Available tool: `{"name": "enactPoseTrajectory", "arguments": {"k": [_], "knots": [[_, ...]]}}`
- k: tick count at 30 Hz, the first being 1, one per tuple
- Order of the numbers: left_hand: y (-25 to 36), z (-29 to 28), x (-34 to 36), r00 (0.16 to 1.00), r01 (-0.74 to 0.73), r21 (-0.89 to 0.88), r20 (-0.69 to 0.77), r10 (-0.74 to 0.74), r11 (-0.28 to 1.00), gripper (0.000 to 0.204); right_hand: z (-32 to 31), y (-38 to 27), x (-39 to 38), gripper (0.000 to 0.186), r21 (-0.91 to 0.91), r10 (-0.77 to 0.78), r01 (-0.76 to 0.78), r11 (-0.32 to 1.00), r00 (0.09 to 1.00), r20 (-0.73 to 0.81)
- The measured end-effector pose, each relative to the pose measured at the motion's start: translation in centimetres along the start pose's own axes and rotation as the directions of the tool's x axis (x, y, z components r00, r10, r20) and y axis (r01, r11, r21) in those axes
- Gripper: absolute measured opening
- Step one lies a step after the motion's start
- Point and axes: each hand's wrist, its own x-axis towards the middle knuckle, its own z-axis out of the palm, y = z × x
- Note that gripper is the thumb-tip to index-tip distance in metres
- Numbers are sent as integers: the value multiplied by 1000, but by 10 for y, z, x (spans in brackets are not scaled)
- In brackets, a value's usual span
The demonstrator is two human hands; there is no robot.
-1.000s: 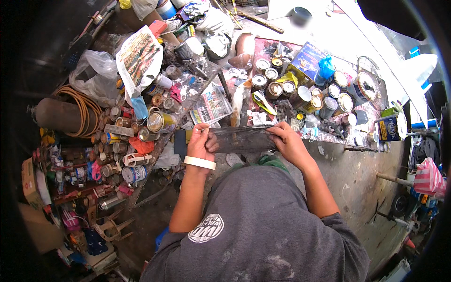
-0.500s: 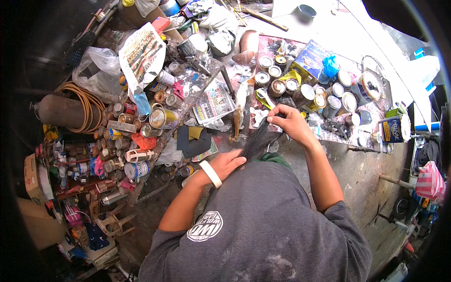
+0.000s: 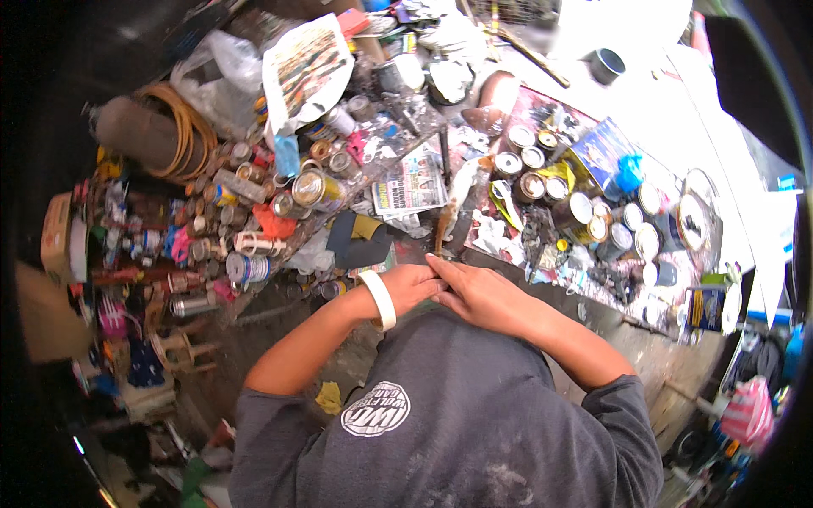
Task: The person mixes paint by pouring white liquid from one container into another and stirring the mixture with a small tool.
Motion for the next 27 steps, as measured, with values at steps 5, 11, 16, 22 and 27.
{"name": "enactPoseTrajectory", "arguments": {"k": [5, 11, 16, 22, 27], "knots": [[31, 11, -70, 984, -143, 158, 129, 123, 977, 26, -30, -27, -5, 39, -209, -386, 435, 876, 891, 238], [33, 35, -127, 928, -372, -28, 11, 372, 928, 33, -46, -53, 17, 15, 238, -598, 566, 789, 617, 511], [-8, 24, -155, 859, -507, -17, -95, 504, 862, 32, -47, -53, 81, 13, 385, -514, 341, 858, 577, 635], [-103, -24, -219, 772, -383, -412, -634, 42, 827, 31, -52, -45, 208, 12, -138, -2, 71, 988, 895, 446], [-234, -83, -208, 82, -798, -307, -908, -411, 518, 46, 97, -150, 357, 18, 135, -667, 654, 744, 738, 104]]}}
